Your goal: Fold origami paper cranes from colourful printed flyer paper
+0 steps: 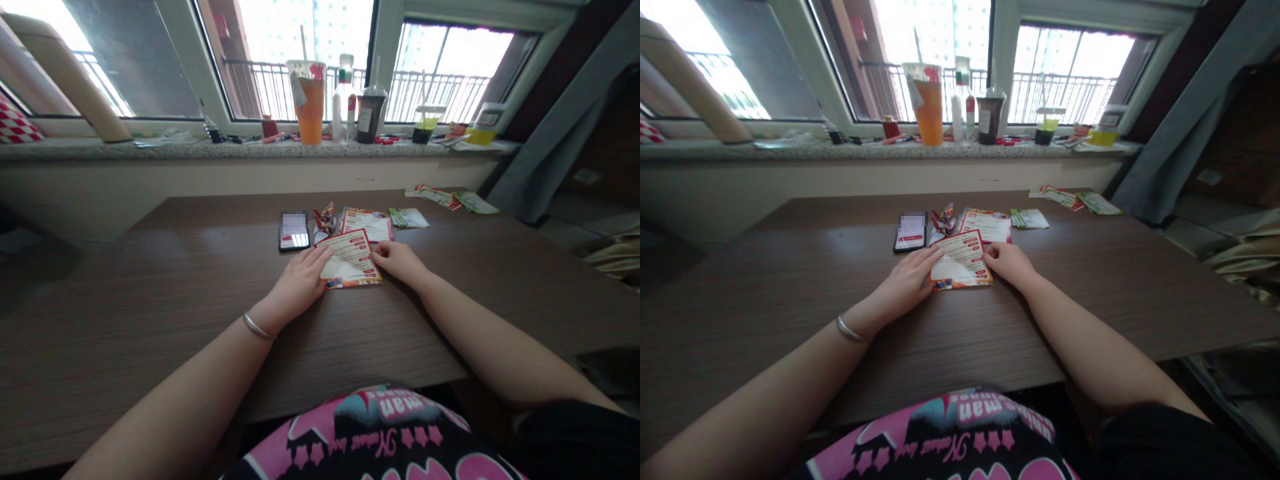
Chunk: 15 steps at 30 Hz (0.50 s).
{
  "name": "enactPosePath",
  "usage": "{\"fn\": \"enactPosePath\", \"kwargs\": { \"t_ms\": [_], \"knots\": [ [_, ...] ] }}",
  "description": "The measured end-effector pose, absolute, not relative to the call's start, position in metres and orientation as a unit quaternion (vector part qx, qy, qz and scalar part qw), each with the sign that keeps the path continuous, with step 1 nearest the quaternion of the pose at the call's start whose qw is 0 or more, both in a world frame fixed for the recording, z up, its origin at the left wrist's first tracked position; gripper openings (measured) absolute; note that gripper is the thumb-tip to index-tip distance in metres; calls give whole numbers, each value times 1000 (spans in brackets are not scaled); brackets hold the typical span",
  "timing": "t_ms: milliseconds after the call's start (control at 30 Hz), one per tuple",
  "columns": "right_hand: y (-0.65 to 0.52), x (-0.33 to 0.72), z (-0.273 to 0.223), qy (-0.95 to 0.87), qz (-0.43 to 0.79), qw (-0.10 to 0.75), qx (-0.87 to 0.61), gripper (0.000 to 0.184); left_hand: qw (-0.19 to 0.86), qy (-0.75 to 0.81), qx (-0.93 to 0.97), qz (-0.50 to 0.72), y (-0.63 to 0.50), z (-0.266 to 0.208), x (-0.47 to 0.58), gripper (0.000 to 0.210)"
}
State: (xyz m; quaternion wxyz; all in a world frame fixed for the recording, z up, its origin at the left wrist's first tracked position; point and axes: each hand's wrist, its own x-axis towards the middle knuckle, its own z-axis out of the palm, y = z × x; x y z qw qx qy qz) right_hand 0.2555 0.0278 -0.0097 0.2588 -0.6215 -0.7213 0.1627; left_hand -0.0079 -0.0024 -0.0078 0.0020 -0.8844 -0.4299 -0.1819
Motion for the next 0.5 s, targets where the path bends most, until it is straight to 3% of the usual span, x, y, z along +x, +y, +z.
{"fn": "enactPosePath", "kwargs": {
  "t_ms": [500],
  "knots": [
    [25, 252, -7, -729, 135, 187, -645, 21, 3, -314, -943, -111, -4, -9, -9, 45]
  ]
}}
